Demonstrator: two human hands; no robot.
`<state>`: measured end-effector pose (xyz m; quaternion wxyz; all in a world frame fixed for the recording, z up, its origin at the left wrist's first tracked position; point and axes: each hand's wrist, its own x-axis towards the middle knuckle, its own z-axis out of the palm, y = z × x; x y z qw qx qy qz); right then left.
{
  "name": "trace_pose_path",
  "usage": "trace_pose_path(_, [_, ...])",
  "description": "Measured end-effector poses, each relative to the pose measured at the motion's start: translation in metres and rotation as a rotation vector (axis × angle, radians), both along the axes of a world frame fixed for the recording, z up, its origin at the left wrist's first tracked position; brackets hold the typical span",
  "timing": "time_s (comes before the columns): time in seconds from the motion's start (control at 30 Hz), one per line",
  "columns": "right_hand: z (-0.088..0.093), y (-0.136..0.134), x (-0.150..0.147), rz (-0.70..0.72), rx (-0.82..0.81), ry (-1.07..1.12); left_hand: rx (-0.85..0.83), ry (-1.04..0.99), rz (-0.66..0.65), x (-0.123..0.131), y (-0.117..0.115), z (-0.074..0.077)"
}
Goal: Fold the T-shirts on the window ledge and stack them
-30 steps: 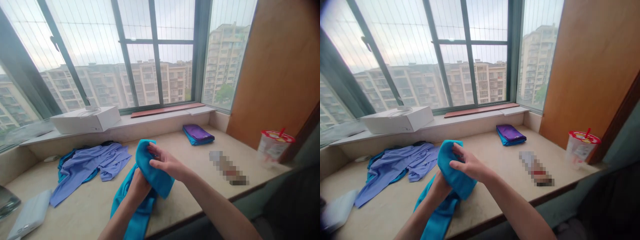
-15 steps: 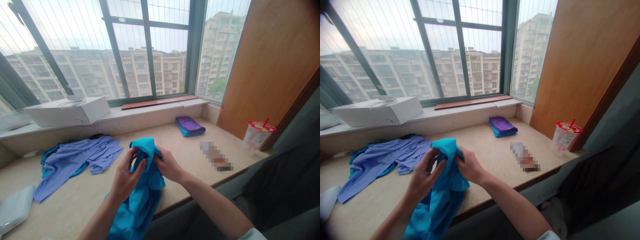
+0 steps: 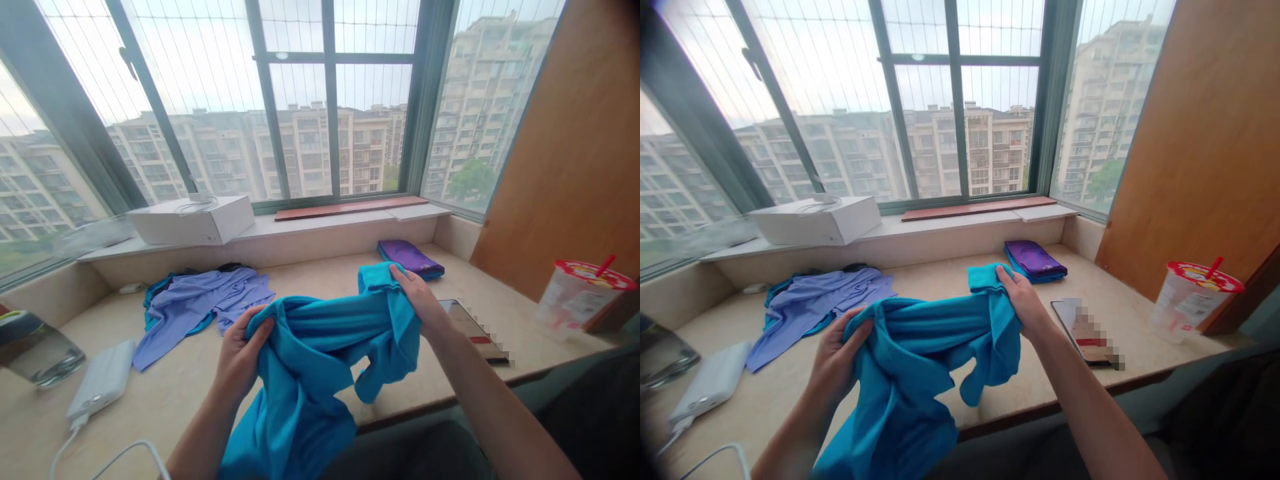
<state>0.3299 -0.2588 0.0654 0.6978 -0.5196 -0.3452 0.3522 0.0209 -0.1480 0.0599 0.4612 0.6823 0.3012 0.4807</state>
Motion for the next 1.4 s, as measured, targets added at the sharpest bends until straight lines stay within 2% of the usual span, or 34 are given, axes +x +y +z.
trace_pose_path(0.1, [0.008, 0.016, 0.016, 0.022, 0.017, -0.044, 0.206, 0.044, 0.138, 0.000, 0.021, 0.015])
trace_pose_path(0.2, [0.016, 0.051, 0.030, 0.013, 0.039, -0.205, 0.412, 0.219, 0.211, 0.017, 0.060, 0.026])
trace_pose_path(0.27, [0.016, 0.071, 0.039, -0.011, -0.042, -0.402, 0.448, 0.353, 0.296, 0.026, 0.085, 0.023])
trace_pose_path(0.33, [0.010, 0.082, 0.045, -0.030, -0.162, -0.574, 0.504, 0.497, 0.309, 0.029, 0.098, 0.011])
trace_pose_path(0.4, [-0.001, 0.079, 0.045, -0.038, -0.234, -0.664, 0.568, 0.620, 0.249, 0.022, 0.096, -0.006])
trace_pose_path(0.47, [-0.018, 0.065, 0.037, 0.005, -0.261, -0.741, 0.592, 0.724, 0.146, 0.010, 0.081, -0.027])
trace_pose_path(0.57, [-0.048, 0.037, 0.011, 0.245, -0.304, -0.965, 0.536, 0.842, -0.012, -0.010, 0.054, -0.058])
trace_pose_path(0.63, [-0.067, 0.020, -0.008, 0.411, -0.321, -1.082, 0.476, 0.876, -0.060, -0.021, 0.041, -0.076])
trace_pose_path(0.67, [-0.076, 0.014, -0.015, 0.463, -0.331, -1.119, 0.451, 0.884, -0.062, -0.025, 0.037, -0.083])
trace_pose_path(0.73, [-0.090, 0.010, -0.023, 0.480, -0.360, -1.188, 0.423, 0.892, -0.048, -0.031, 0.033, -0.093])
trace_pose_path(0.83, [-0.100, 0.017, -0.020, 0.395, -0.441, -1.313, 0.433, 0.925, -0.010, -0.036, 0.031, -0.097])
trace_pose_path(0.93, [-0.095, 0.021, -0.026, 0.294, -0.508, -1.429, 0.432, 0.992, 0.058, -0.037, 0.029, -0.095])
trace_pose_path(1.0, [-0.087, 0.012, -0.046, 0.314, -0.419, -1.419, 0.433, 1.010, 0.096, -0.036, 0.029, -0.093])
trace_pose_path(1.1, [-0.080, -0.014, -0.095, 0.552, -0.170, -1.266, 0.419, 1.007, 0.120, -0.036, 0.033, -0.091])
trace_pose_path(1.17, [-0.083, -0.030, -0.126, 0.617, -0.121, -1.254, 0.380, 1.012, 0.118, -0.037, 0.038, -0.090])
trace_pose_path(1.27, [-0.092, -0.040, -0.149, 0.544, -0.161, -1.340, 0.311, 1.009, 0.074, -0.041, 0.044, -0.086])
trace_pose_path(1.4, [-0.101, -0.036, -0.139, 0.435, -0.116, -1.413, 0.271, 0.963, 0.034, -0.046, 0.045, -0.078])
